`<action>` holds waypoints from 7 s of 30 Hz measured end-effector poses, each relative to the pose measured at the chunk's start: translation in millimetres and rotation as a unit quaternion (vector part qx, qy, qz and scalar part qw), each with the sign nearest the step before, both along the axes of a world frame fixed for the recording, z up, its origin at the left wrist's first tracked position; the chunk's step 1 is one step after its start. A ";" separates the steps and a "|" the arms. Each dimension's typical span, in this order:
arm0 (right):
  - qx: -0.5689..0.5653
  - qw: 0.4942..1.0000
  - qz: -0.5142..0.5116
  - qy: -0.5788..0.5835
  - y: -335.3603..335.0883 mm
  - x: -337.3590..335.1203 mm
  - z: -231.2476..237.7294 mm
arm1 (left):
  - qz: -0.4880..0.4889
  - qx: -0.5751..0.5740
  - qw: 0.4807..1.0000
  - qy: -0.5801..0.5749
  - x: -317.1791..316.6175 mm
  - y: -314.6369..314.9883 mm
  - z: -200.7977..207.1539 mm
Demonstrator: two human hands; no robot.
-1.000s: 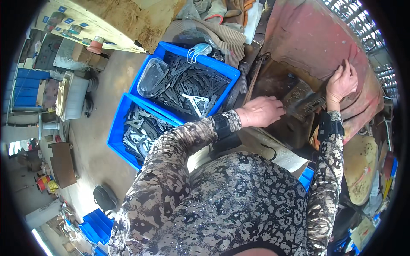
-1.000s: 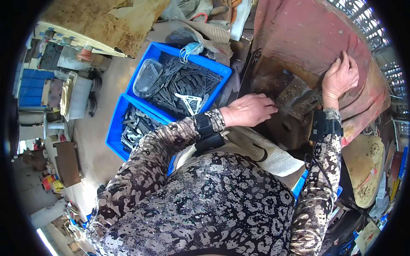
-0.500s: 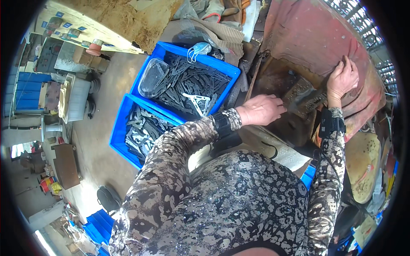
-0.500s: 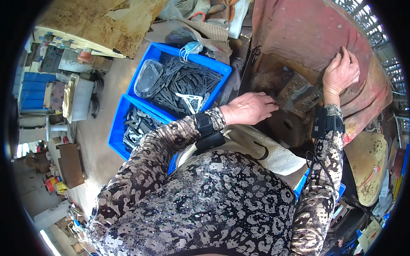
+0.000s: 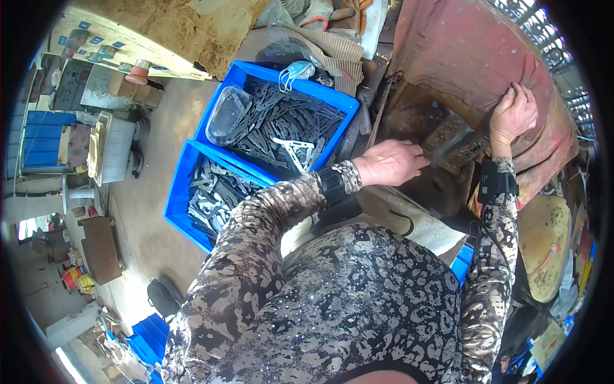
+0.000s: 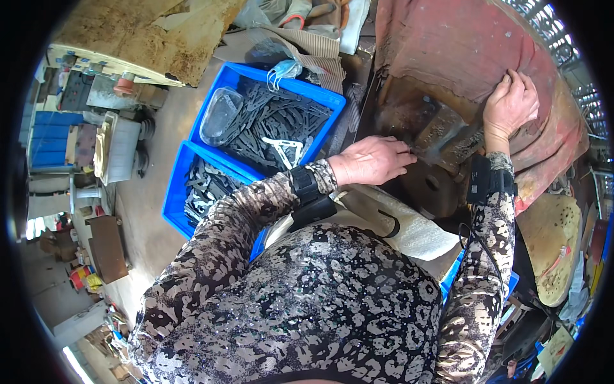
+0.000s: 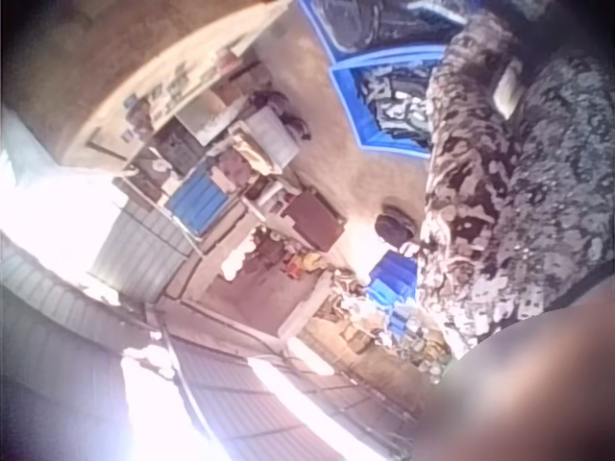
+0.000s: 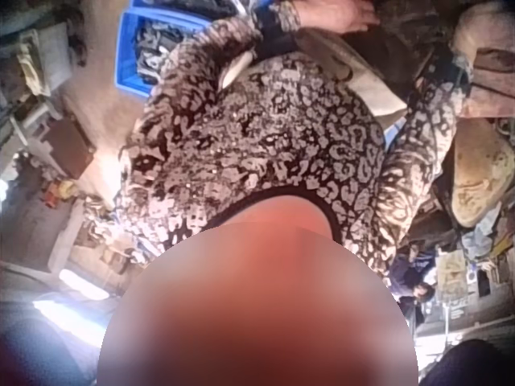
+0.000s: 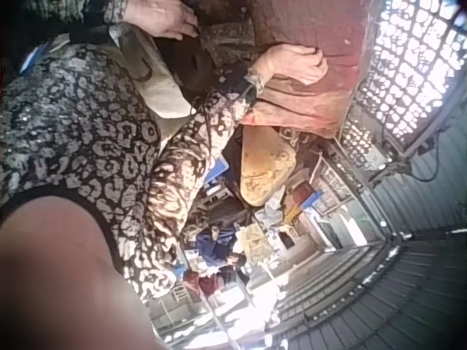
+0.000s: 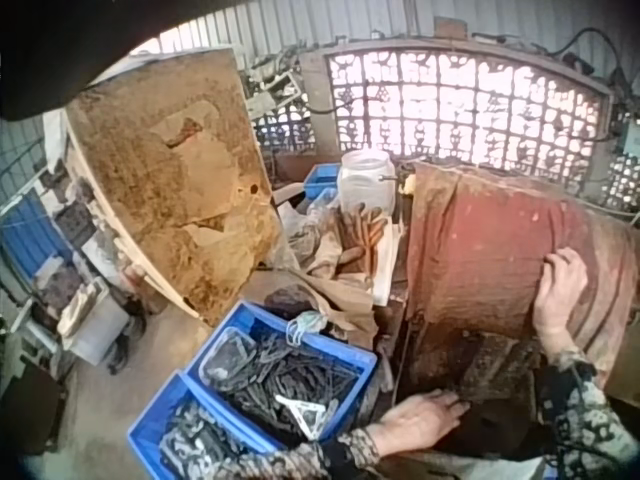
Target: The person picks up a metal piece from a blue bin, holds it against a rotating grinding wheel while water flows over it, and then places it into a different blue bin, repeating the process for several pieces.
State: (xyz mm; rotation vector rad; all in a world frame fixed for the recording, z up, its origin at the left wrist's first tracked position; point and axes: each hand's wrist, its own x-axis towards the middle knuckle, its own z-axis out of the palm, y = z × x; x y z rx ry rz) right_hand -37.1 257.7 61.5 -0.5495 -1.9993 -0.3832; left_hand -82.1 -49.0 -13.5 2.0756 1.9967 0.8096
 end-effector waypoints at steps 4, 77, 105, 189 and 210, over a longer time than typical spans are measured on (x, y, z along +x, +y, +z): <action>-0.004 1.000 -0.008 -0.010 0.1 0.7 -0.1 | -0.002 0.015 1.000 0.008 0.6 0.5 -0.3; -0.643 0.729 0.222 -0.074 -170.7 170.5 -42.9 | 0.103 -0.105 0.987 0.068 -22.2 43.2 -17.9; -0.823 0.529 0.198 0.060 -178.8 154.1 -72.9 | 0.318 -0.389 0.816 0.287 -161.8 -244.9 -143.1; -0.516 0.812 0.047 -0.269 -127.3 102.5 -88.6 | -0.117 -0.144 0.980 0.076 -74.6 69.4 -57.4; -0.535 0.787 0.062 -0.300 -120.8 108.7 -99.4 | -0.090 -0.209 0.970 0.086 -56.7 64.5 -26.0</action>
